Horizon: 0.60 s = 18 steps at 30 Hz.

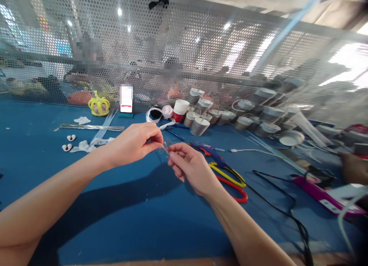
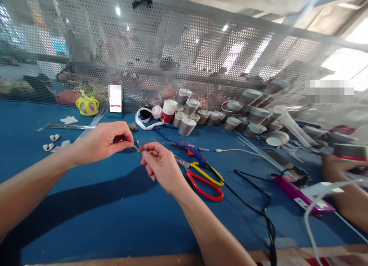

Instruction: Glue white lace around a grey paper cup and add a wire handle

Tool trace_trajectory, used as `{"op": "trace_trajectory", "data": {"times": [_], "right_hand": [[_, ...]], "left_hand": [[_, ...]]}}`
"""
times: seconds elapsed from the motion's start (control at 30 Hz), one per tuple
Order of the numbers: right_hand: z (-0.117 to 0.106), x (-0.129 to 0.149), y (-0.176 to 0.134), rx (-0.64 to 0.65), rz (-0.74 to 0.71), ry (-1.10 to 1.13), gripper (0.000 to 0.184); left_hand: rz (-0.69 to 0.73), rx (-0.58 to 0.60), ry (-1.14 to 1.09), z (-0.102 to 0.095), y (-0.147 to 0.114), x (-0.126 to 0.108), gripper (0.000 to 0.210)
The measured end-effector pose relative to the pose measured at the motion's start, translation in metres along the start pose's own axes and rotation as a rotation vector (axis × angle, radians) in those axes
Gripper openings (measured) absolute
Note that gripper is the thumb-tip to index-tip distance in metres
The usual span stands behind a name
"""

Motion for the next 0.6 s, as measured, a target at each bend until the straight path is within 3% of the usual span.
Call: {"op": "trace_trajectory", "data": {"times": [0.27, 0.6], "right_hand": [[0.0011, -0.0004, -0.0005, 0.005, 0.012, 0.035, 0.012], [0.0017, -0.0022, 0.0004, 0.001, 0.01, -0.011, 0.021]], "left_hand": [[-0.021, 0.008, -0.002, 0.0028, 0.0004, -0.0003, 0.011], [-0.025, 0.023, 0.017, 0.003, 0.0001, 0.0012, 0.013]]}}
Point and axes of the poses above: each hand's wrist, its own y-axis towards the middle knuckle, its own z-axis out of the palm, x = y × z, the point moved 8 cm from there along y, towards the middle knuckle, and after that the axes turned 12 degrees about z, right-handed, at the moved point
